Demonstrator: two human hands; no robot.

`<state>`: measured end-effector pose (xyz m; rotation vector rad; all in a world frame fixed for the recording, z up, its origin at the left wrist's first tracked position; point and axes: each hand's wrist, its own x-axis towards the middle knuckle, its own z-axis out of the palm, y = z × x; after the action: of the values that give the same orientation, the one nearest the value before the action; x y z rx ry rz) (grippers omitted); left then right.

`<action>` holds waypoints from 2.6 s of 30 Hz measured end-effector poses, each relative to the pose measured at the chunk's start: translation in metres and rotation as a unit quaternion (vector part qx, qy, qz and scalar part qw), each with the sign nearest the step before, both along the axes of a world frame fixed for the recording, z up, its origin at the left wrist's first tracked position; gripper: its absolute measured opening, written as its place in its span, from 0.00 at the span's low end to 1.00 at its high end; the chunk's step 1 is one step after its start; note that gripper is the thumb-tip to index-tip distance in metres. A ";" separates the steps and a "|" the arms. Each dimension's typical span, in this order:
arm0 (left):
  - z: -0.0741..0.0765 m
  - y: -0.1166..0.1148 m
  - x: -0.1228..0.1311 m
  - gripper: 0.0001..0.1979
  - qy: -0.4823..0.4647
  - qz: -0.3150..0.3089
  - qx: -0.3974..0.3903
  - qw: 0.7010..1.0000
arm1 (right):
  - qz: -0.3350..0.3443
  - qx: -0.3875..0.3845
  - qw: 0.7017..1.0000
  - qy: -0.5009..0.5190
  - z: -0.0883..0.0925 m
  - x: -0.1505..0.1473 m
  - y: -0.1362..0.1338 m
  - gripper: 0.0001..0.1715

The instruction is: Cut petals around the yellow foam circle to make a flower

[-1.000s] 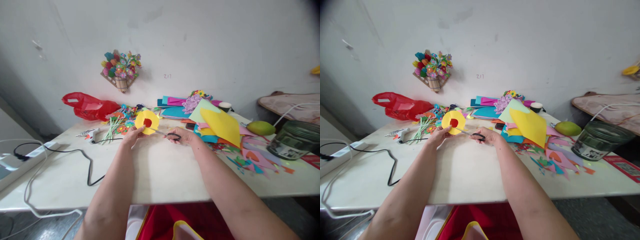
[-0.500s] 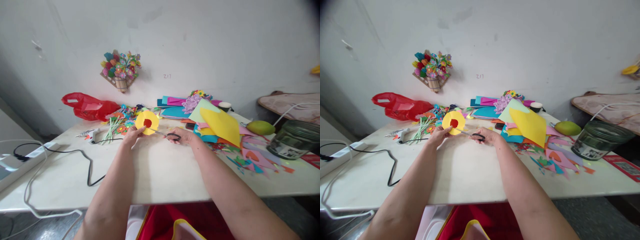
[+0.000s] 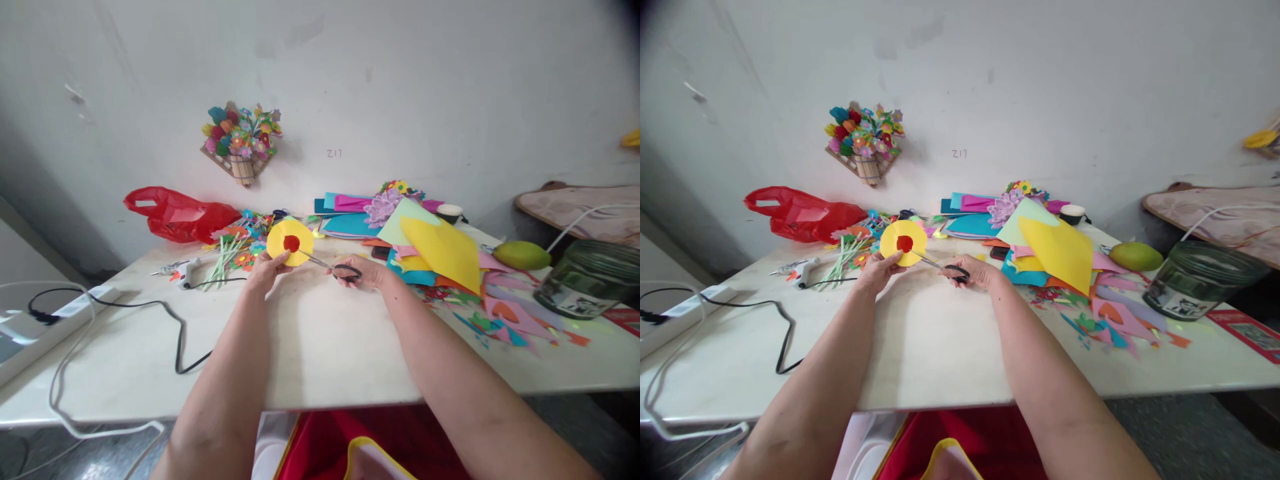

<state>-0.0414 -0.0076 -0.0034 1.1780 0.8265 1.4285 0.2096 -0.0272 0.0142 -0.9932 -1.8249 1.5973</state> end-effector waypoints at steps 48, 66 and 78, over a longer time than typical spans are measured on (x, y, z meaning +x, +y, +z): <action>-0.008 0.006 0.019 0.27 -0.091 0.042 0.021 0.995 | -0.239 0.328 0.885 -0.229 -0.005 -0.037 0.000 0.23; -0.007 0.004 0.019 0.25 -0.084 0.038 0.015 0.996 | -0.240 0.329 0.885 -0.225 -0.006 -0.037 0.000 0.24; -0.009 0.005 0.017 0.24 -0.090 0.031 0.019 0.995 | -0.237 0.320 0.892 -0.215 -0.005 -0.038 -0.001 0.22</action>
<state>-0.0240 -0.0022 -0.0127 1.0419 0.7169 1.5823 0.1719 -0.0280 0.0093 -1.3797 -1.9692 0.4419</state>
